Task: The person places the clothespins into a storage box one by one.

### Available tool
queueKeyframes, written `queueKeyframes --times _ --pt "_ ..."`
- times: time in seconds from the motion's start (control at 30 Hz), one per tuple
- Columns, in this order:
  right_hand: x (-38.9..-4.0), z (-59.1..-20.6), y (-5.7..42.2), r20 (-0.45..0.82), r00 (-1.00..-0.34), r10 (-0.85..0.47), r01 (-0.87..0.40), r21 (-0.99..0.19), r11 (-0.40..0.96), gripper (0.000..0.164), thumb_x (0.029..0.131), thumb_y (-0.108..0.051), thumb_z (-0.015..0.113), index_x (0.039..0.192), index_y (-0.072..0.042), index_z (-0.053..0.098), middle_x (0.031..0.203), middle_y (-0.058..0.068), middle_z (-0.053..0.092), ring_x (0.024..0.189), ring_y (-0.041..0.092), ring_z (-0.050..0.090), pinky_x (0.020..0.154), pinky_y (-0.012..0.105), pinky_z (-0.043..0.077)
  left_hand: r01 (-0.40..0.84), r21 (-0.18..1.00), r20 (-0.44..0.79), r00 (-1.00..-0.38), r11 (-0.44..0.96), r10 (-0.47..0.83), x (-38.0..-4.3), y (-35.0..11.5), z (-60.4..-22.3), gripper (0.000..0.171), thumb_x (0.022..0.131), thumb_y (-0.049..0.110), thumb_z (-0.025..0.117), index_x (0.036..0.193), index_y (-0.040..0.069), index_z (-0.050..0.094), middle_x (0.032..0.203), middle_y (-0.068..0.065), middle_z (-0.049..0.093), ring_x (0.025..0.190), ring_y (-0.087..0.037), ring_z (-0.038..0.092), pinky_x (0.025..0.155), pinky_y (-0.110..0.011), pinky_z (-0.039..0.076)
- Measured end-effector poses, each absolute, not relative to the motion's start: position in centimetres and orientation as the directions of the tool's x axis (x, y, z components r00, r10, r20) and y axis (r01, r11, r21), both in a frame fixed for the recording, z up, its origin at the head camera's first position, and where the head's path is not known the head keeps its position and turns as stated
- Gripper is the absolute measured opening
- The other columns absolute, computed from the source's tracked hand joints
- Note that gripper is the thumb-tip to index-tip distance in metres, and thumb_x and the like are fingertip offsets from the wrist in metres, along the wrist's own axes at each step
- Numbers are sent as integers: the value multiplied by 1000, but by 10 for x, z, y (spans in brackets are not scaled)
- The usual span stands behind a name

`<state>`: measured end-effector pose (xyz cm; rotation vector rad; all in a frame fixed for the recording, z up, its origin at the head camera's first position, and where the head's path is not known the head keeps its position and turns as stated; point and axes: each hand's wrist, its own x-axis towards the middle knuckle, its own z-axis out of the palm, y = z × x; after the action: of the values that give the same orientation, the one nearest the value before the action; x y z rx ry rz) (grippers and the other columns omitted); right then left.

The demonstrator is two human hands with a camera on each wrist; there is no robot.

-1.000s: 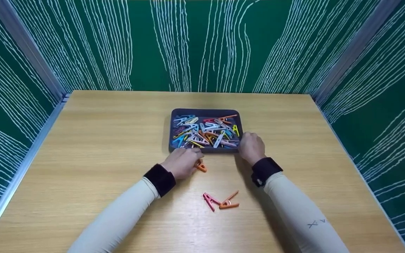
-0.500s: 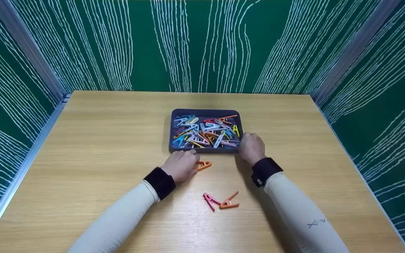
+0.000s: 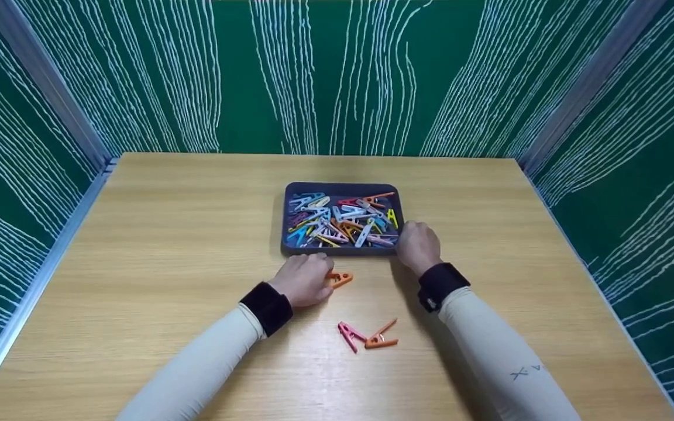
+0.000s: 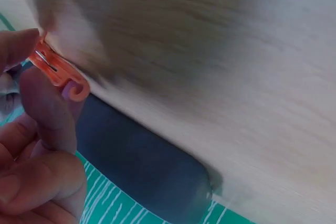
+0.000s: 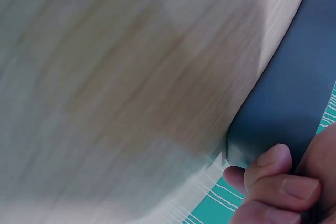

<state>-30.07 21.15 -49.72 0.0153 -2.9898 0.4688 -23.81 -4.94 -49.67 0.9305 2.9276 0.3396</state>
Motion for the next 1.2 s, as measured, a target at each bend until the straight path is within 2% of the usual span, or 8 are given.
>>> queueKeyframes --times 0.13,0.3,0.43,0.6,0.77,0.93,1.1,1.2 --pt "-301 -498 212 130 -992 6 -35 -310 950 23 87 0 51 93 11 70 92 32 70 82 46 69 71 57 55 578 272 111 -813 770 571 -239 -50 -492 24 88 31 78 96 10 69 87 0 63 73 -18 59 64 -36 52" --pt "-301 -498 213 134 -991 13 -30 -315 948 22 88 0 51 93 11 70 92 32 70 81 46 69 70 57 54 541 355 204 -841 763 501 -249 -51 -479 27 89 29 80 104 9 71 95 -2 67 79 -19 63 69 -35 55" --pt "-300 -497 213 127 -992 16 -25 -316 949 21 87 0 53 93 11 70 91 31 70 80 45 69 69 57 54 502 349 244 -864 791 441 -263 -50 -469 28 90 26 79 107 6 71 100 -7 68 83 -23 66 74 -36 57" --pt "-301 -498 213 126 -992 7 -32 -309 951 21 88 0 52 93 11 71 91 31 70 80 45 70 68 57 55 410 346 230 -909 844 348 -283 -47 -460 27 93 26 76 107 5 69 101 -8 67 83 -23 65 73 -36 57" --pt "-302 -496 213 124 -992 7 -31 -305 952 22 88 0 53 94 11 71 92 31 70 81 45 69 69 57 54 315 354 188 -946 881 263 -302 -42 -453 36 97 29 72 123 4 67 109 -8 66 87 -22 64 80 -37 56" --pt "-302 -496 214 119 -993 8 -29 -307 951 20 88 0 54 94 10 70 92 31 70 81 44 69 69 56 54 271 369 200 -957 889 208 -317 -39 -450 42 96 29 73 128 3 65 112 -10 65 93 -25 66 83 -38 56" --pt "-301 -497 212 131 -991 -7 -46 -301 953 20 88 0 54 92 11 70 91 30 70 81 44 69 70 56 55 262 366 233 -955 893 184 -321 -42 -457 55 92 33 78 135 2 62 130 -15 65 108 -31 68 94 -43 54" --pt "-300 -497 212 134 -991 -12 -51 -292 955 19 87 1 55 93 11 71 90 30 70 82 44 70 71 56 55 258 374 239 -955 891 177 -319 -46 -462 55 93 34 77 134 0 63 130 -16 65 109 -32 68 93 -43 55"
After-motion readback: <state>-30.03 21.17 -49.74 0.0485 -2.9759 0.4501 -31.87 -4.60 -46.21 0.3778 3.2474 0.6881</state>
